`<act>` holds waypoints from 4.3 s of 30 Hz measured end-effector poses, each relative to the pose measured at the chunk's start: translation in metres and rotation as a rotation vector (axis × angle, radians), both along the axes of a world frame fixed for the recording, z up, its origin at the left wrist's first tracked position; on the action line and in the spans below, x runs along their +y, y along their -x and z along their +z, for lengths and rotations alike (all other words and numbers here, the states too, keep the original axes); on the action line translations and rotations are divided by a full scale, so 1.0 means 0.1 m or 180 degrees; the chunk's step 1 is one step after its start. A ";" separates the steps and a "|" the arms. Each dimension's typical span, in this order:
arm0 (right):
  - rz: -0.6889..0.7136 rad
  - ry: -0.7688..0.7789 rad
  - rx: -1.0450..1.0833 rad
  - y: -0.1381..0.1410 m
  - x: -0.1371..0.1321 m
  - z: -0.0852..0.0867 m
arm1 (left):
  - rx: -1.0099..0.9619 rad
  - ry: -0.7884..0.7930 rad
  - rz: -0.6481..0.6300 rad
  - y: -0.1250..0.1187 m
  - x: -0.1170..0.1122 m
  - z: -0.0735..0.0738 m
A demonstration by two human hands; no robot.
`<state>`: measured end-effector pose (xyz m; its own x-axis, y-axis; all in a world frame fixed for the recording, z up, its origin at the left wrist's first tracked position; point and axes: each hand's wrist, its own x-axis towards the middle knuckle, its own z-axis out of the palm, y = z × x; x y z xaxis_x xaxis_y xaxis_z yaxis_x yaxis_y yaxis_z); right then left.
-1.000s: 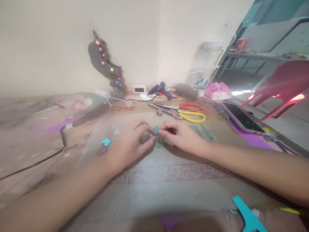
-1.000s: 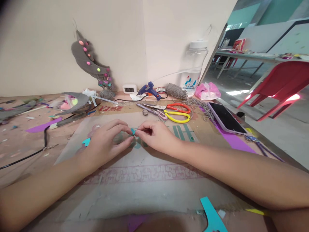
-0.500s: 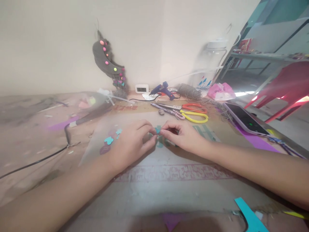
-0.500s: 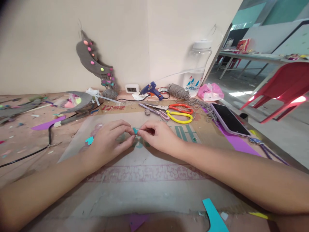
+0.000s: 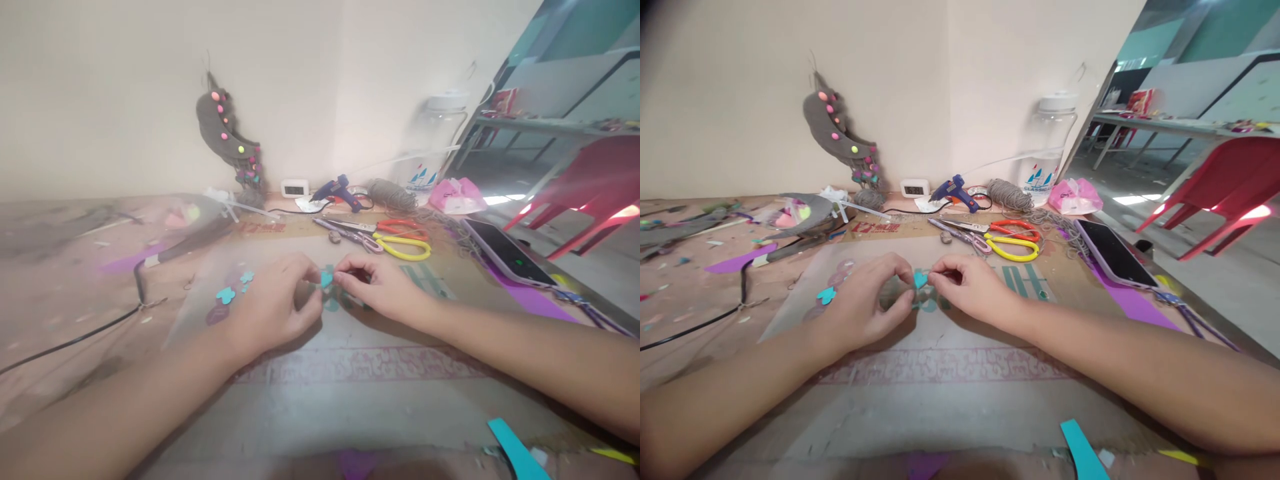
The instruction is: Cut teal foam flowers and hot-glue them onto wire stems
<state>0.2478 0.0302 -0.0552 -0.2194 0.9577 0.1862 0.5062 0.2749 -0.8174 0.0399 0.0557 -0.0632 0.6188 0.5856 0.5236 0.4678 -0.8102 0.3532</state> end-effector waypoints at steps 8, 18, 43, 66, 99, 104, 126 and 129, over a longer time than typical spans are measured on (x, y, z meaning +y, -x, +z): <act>-0.0082 0.0004 0.0069 -0.01 0.01 -0.03 | -0.0272 0.1027 0.0125 -0.02 0.09 0.01; -0.0081 -0.0138 -0.0061 -0.02 0.01 -0.04 | -0.0014 0.1117 -0.0048 -0.05 0.06 0.07; -0.0059 -0.0067 -0.0074 -0.01 0.02 -0.01 | 0.0019 0.1136 0.0005 -0.05 0.04 0.04; 0.0026 0.0176 0.0101 0.00 -0.01 0.04 | -0.0214 0.1047 0.0112 -0.03 0.03 0.05; -0.0078 -0.0019 0.0129 -0.01 0.02 0.00 | 0.0007 -0.0664 -0.0155 0.02 0.07 -0.03; -0.0035 0.0028 0.0103 -0.01 0.01 0.01 | -0.0003 -0.0760 -0.0163 0.01 0.07 -0.02; -0.0002 0.0310 0.0206 0.00 0.02 0.04 | 0.0160 -0.0985 -0.0122 0.00 0.10 -0.03; 0.0016 0.0301 0.0224 -0.01 0.02 0.03 | 0.0155 -0.0857 -0.0136 0.01 0.09 -0.02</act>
<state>0.2486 0.0318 -0.0519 -0.2139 0.9706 0.1103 0.4454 0.1974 -0.8733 0.0392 0.0644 -0.0652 0.6681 0.4022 0.6260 0.4423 -0.8912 0.1005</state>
